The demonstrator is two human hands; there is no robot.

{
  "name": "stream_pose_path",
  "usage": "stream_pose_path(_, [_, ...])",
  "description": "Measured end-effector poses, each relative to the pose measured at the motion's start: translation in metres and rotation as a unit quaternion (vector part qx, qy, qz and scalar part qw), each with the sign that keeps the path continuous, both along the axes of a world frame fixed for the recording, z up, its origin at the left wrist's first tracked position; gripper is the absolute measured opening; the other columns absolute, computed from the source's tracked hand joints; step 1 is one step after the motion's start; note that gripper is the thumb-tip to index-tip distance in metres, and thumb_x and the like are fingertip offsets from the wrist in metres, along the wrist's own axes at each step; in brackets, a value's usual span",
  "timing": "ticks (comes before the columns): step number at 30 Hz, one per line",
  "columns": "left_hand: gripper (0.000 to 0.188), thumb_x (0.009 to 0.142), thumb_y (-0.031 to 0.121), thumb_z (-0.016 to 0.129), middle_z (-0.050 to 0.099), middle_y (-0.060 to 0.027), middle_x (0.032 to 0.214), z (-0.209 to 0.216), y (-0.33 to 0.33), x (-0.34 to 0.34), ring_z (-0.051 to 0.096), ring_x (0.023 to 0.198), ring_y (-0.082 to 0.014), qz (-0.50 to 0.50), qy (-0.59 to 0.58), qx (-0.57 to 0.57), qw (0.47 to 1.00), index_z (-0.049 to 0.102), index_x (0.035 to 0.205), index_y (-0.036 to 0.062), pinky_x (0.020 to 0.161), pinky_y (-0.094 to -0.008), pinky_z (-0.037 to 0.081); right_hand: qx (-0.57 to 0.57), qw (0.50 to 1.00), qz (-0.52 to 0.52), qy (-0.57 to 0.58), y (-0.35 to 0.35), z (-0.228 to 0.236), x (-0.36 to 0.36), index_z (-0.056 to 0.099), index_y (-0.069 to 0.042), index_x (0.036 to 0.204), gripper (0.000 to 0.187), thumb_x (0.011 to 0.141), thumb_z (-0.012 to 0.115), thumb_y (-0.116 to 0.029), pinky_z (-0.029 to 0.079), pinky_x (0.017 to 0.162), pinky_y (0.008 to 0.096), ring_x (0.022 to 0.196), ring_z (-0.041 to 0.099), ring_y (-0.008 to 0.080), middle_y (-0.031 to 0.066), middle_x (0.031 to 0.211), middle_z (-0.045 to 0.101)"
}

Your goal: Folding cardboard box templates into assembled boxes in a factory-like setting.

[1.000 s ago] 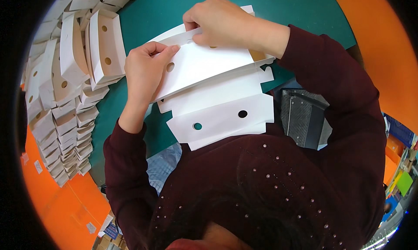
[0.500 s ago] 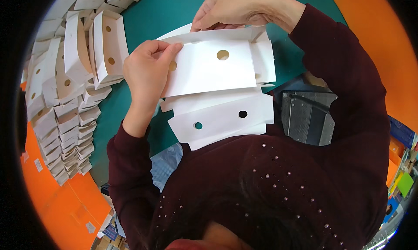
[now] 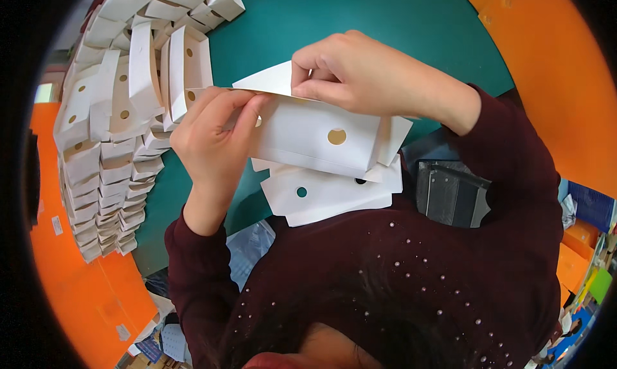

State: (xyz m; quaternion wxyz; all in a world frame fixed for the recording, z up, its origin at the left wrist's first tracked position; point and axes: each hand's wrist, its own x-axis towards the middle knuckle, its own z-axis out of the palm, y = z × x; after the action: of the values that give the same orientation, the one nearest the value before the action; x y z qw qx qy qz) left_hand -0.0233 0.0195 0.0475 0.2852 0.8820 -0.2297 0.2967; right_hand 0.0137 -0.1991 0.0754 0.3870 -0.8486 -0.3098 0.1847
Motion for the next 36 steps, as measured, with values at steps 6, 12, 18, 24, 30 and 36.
stream_pose_path(6, [0.012, 0.068, 0.014, 0.078, 0.061, 0.0028, 0.069, 0.006, 0.000, -0.005, 0.057, 0.056, -0.0168, -0.029, -0.071, 0.050, 0.996, 0.068, 0.074, 0.0129, 0.050, -0.0287, 0.043, 0.036, 0.999, -0.002, -0.009, -0.004, 0.003, -0.011, 0.065, 0.001, 0.087, 0.005, 0.086, 0.064, -0.004, 0.048, 0.061, 0.0243, 0.064, 0.061, 0.0125, 0.0062, 0.072, 0.066])
stream_pose_path(12, [0.028, 0.070, 0.018, 0.080, 0.066, -0.0044, 0.090, 0.016, 0.011, -0.007, 0.063, 0.086, -0.0219, -0.052, -0.139, 0.102, 0.984, 0.069, 0.093, 0.0092, 0.073, -0.0314, 0.049, 0.039, 0.994, -0.005, -0.105, 0.002, -0.003, -0.026, 0.068, -0.001, 0.089, 0.009, 0.081, 0.063, -0.001, 0.053, 0.061, 0.0240, 0.063, 0.066, 0.0139, 0.0056, 0.072, 0.069])
stream_pose_path(18, [0.062, 0.092, 0.020, 0.065, 0.047, -0.0181, 0.135, 0.036, 0.007, -0.019, 0.047, 0.124, -0.0229, -0.122, 0.059, -0.505, 0.852, 0.035, 0.140, -0.0060, 0.106, -0.0355, 0.035, 0.202, 0.871, -0.154, -0.421, 0.003, -0.020, -0.037, 0.070, -0.002, 0.088, 0.017, 0.072, 0.071, 0.004, 0.054, 0.058, 0.0264, 0.063, 0.068, 0.0172, 0.0086, 0.078, 0.072])
stream_pose_path(24, [0.035, 0.091, 0.014, 0.065, 0.055, -0.0047, 0.110, 0.046, -0.003, -0.057, 0.052, 0.100, -0.0108, -0.098, 0.222, -0.496, 0.834, 0.050, 0.120, 0.0018, 0.089, -0.0274, 0.042, 0.239, 0.861, -0.125, -0.430, 0.021, -0.056, -0.058, 0.065, -0.004, 0.091, 0.024, 0.071, 0.071, 0.007, 0.057, 0.062, 0.0262, 0.072, 0.070, 0.0193, 0.0090, 0.089, 0.073])
stream_pose_path(30, [0.036, 0.090, 0.017, 0.064, 0.053, -0.0102, 0.118, 0.039, -0.009, -0.055, 0.052, 0.117, -0.0228, -0.071, 0.151, -0.466, 0.869, 0.049, 0.119, 0.0008, 0.097, -0.0339, 0.039, 0.261, 0.866, -0.131, -0.406, 0.026, -0.055, -0.058, 0.063, -0.004, 0.088, 0.022, 0.071, 0.071, 0.008, 0.057, 0.064, 0.0268, 0.073, 0.071, 0.0200, 0.0095, 0.089, 0.073])
stream_pose_path(36, [0.036, 0.076, 0.023, 0.078, 0.040, -0.0244, 0.136, 0.052, 0.022, -0.065, 0.038, 0.128, -0.0410, 0.126, -0.145, -0.024, 0.981, 0.064, 0.103, 0.0043, 0.110, -0.0523, 0.026, 0.251, 0.882, -0.133, -0.375, 0.025, -0.052, -0.059, 0.063, -0.004, 0.086, 0.021, 0.071, 0.070, 0.008, 0.057, 0.064, 0.0262, 0.073, 0.070, 0.0194, 0.0090, 0.089, 0.073])
